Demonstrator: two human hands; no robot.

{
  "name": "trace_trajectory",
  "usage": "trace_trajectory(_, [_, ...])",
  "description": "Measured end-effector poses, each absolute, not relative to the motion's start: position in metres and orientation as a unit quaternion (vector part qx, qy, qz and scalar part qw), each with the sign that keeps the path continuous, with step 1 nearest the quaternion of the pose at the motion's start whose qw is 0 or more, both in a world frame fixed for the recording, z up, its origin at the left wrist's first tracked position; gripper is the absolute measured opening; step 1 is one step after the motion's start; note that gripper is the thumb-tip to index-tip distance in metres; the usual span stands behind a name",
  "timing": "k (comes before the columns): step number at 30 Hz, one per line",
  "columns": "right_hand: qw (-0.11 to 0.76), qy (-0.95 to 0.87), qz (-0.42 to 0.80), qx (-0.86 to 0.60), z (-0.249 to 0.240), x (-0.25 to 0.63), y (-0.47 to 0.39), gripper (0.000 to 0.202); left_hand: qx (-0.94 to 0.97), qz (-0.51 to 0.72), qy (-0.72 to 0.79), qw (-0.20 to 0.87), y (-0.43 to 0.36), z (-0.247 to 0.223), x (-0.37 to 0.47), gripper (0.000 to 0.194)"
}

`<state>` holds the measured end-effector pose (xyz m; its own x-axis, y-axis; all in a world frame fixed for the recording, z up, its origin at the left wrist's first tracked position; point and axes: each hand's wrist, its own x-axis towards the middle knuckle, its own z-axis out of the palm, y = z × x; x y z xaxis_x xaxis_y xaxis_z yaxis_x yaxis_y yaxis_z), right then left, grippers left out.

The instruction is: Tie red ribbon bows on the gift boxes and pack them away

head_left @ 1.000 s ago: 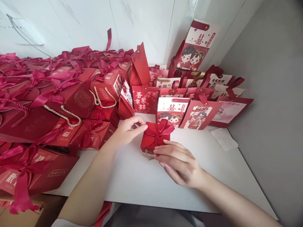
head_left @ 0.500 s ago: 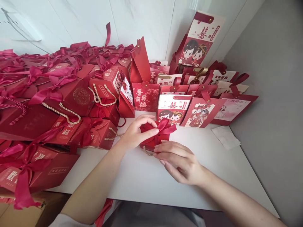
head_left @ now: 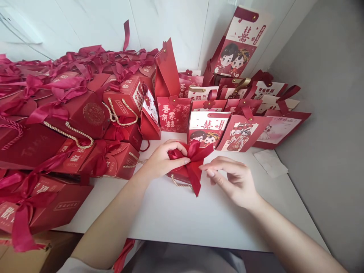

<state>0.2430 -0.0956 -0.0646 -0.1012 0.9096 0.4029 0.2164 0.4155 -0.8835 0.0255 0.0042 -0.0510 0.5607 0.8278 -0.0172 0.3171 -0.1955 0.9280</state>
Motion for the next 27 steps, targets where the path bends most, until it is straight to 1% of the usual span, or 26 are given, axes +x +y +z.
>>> trace_trajectory(3, [0.595,-0.525,0.343,-0.503,-0.072,0.246,-0.088,0.012,0.721,0.242,0.403,0.510,0.004,-0.052,0.025,0.022])
trace_trajectory(5, [0.639,-0.415,0.390,-0.517,-0.078,0.249,-0.080,0.015,0.719,0.240,0.409,0.507,0.003,-0.052,0.024,0.022])
trace_trajectory(6, [0.641,-0.377,0.428,-0.514,-0.081,0.250,-0.076,0.019,0.719,0.240,0.411,0.506,0.003,-0.052,0.025,0.022])
trace_trajectory(9, [0.593,-0.339,0.540,-0.491,-0.084,0.249,-0.070,0.029,0.714,0.244,0.414,0.510,0.003,-0.052,0.025,0.024])
trace_trajectory(12, [0.542,-0.374,0.587,-0.471,-0.078,0.244,-0.074,0.030,0.715,0.246,0.408,0.512,0.003,-0.052,0.025,0.026])
trace_trajectory(16, [0.482,-0.458,0.619,-0.418,-0.067,0.238,-0.085,0.025,0.721,0.252,0.392,0.513,0.003,-0.051,0.026,0.022])
trace_trajectory(21, [0.430,-0.527,0.624,-0.386,-0.064,0.236,-0.094,0.019,0.719,0.263,0.412,0.494,0.000,-0.049,0.030,0.019])
trace_trajectory(25, [0.378,-0.566,0.623,-0.387,-0.065,0.241,-0.095,0.004,0.731,0.266,0.414,0.473,-0.001,-0.050,0.032,0.012])
trace_trajectory(27, [0.360,-0.572,0.619,-0.400,-0.064,0.244,-0.095,0.008,0.737,0.266,0.416,0.461,0.000,-0.049,0.029,0.011])
